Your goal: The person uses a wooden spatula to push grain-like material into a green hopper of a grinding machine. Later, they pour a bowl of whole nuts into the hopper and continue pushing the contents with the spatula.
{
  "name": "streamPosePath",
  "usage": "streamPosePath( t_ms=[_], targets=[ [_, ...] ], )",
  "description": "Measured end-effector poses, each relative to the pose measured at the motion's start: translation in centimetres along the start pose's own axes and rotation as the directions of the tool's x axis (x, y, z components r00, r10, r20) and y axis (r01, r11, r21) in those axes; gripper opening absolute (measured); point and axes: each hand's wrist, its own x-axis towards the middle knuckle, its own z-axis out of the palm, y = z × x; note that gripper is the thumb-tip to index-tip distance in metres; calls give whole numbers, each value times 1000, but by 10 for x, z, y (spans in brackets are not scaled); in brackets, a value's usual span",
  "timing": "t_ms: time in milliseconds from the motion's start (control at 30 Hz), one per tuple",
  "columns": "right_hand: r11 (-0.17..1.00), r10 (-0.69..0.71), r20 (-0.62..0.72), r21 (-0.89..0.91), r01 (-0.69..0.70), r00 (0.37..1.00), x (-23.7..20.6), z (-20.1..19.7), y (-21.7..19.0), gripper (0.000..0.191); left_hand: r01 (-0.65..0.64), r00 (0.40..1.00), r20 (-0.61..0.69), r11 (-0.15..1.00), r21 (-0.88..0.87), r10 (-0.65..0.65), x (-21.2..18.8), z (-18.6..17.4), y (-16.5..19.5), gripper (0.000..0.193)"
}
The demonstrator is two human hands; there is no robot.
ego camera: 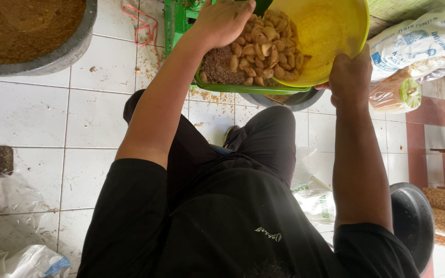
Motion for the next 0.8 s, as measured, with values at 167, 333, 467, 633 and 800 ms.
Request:
streamPosePath(
  t_ms=[167,333,467,633,800],
  targets=[
    [1000,-22,-22,4,22,1000,-2,-2,7,45,-54,998,27,995,84,52,-3,0,0,46],
    [999,-41,-38,30,42,998,-1,-1,12,45,152,986,92,974,-169,-138,-4,-23,16,52],
    [993,21,-60,120,-13,998,-3,1,15,54,292,910,338,949,-118,-238,-4,-43,30,59],
    [985,60,-89,166,-45,994,0,5,24,52,-235,971,-9,952,-196,238,-18,-52,33,65],
    [945,-275,-154,-223,237,949,-7,2,41,46,-269,962,0,946,-181,274,-20,-47,24,37]
  ],
)
